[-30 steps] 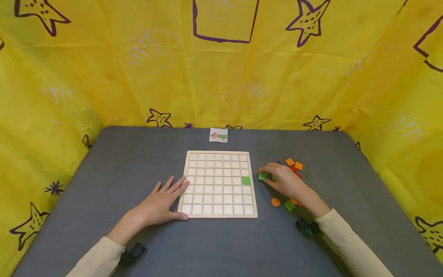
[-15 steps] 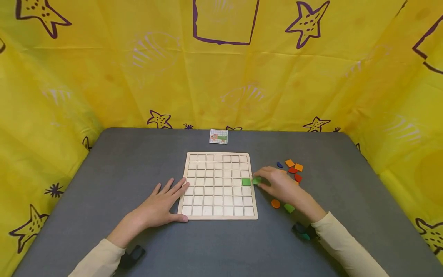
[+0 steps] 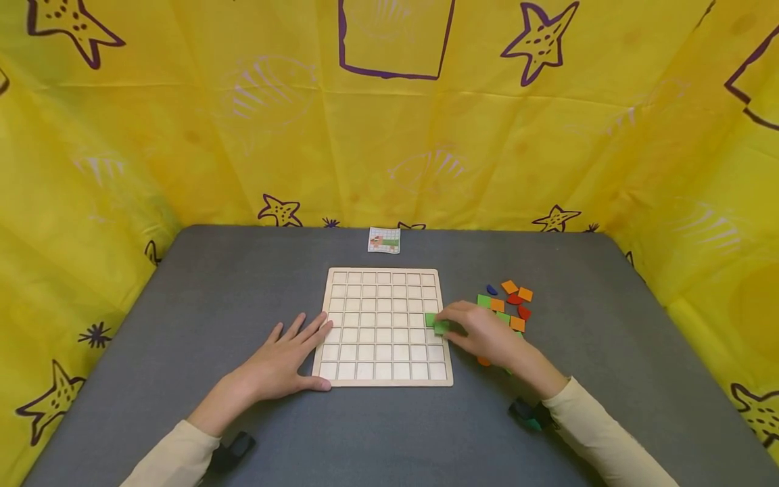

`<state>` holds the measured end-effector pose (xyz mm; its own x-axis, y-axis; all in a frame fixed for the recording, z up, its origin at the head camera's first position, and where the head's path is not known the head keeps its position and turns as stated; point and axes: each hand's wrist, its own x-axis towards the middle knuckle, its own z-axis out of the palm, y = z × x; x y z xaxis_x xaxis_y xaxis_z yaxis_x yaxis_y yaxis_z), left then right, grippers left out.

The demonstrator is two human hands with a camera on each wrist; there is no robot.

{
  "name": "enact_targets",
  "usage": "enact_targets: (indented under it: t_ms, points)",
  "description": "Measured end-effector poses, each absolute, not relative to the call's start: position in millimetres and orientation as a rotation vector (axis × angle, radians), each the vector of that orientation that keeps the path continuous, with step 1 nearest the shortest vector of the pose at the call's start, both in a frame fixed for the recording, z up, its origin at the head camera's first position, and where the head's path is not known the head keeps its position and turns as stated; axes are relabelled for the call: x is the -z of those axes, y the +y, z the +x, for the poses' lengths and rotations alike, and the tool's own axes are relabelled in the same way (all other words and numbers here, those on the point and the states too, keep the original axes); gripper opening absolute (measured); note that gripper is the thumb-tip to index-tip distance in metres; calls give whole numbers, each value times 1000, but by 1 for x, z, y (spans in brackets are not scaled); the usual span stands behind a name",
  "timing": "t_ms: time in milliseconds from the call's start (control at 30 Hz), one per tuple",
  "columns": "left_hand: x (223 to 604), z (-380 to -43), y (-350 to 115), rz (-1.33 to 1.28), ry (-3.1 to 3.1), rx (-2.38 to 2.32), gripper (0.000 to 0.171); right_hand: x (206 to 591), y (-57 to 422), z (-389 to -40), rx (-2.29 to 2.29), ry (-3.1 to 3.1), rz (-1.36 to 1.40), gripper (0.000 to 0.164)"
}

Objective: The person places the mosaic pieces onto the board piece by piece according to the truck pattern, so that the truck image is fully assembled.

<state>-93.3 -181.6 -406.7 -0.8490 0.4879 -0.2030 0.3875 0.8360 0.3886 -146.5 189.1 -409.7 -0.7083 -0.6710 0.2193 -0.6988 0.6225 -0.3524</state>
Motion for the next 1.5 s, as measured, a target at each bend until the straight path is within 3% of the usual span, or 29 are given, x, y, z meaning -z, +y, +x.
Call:
enact_targets:
  t_ms: [1500]
  points:
    - [406, -94, -180, 640, 2709, -471, 102, 414, 183, -140, -661, -2770, 1265, 25]
